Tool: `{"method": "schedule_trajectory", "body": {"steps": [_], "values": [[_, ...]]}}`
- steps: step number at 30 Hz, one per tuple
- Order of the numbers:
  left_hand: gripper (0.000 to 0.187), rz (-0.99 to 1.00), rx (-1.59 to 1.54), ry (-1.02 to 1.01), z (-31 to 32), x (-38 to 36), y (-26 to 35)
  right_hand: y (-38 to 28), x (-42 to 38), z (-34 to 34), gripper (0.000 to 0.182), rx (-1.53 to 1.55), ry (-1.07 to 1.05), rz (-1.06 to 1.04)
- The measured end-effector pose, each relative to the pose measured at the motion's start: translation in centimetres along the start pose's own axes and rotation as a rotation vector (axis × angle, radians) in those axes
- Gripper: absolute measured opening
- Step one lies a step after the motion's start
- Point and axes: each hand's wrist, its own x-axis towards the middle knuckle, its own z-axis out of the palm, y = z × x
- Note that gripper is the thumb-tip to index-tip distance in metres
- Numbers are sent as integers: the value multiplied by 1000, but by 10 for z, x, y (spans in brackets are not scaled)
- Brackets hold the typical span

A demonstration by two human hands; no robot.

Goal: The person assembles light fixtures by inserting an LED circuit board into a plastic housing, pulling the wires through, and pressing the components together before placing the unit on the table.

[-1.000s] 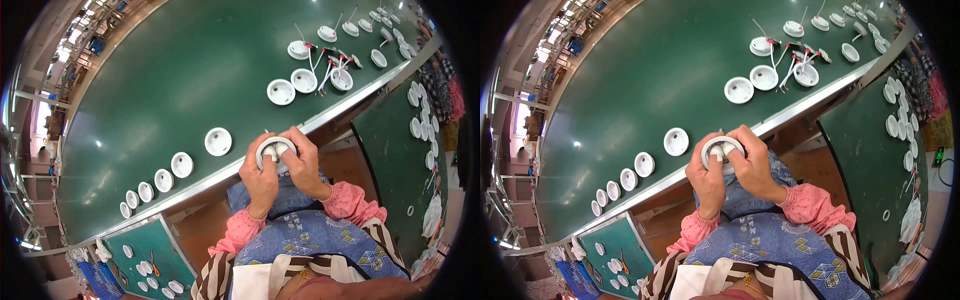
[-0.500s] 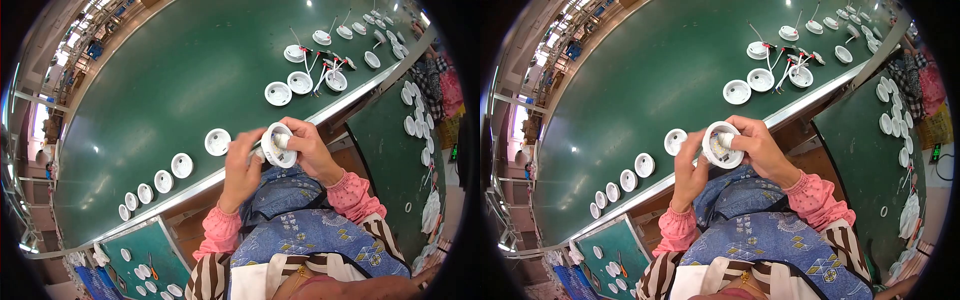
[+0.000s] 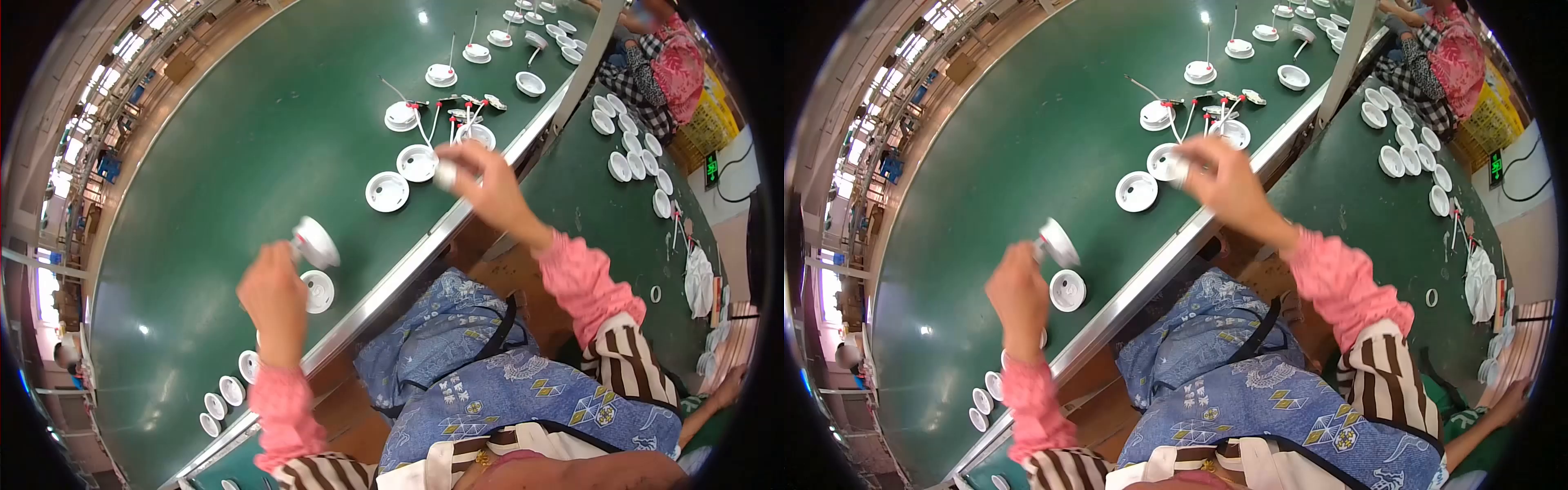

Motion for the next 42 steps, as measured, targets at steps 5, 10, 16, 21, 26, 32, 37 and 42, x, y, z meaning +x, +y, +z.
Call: {"method": "schedule_trajectory", "body": {"steps": [5,10,16,21,26,32,37,42], "values": [[16,195,509,-376,67,91,-67,102,116,19,39,-591,50,46],[27,373,457,13,64,105,-55,120,143,39,34,-499,21,98],[35,164,-513,-75,20,47,9,43,110,9,38,-162,172,-24],[42,-129,-1247,-267,25,30,73,-27,14,42,41,-60,-89,-139],[29,-299,-1364,-48,42,-1,81,-32,-41,66,44,-51,-158,-316],[22,-448,-1799,-281,35,-42,61,-43,-54,41,37,121,-373,-164],[25,-347,-1857,-561,19,-57,49,-48,-36,29,38,605,-389,335],[26,-387,-1702,-508,13,-65,65,-40,-45,36,26,917,-675,602]]}}
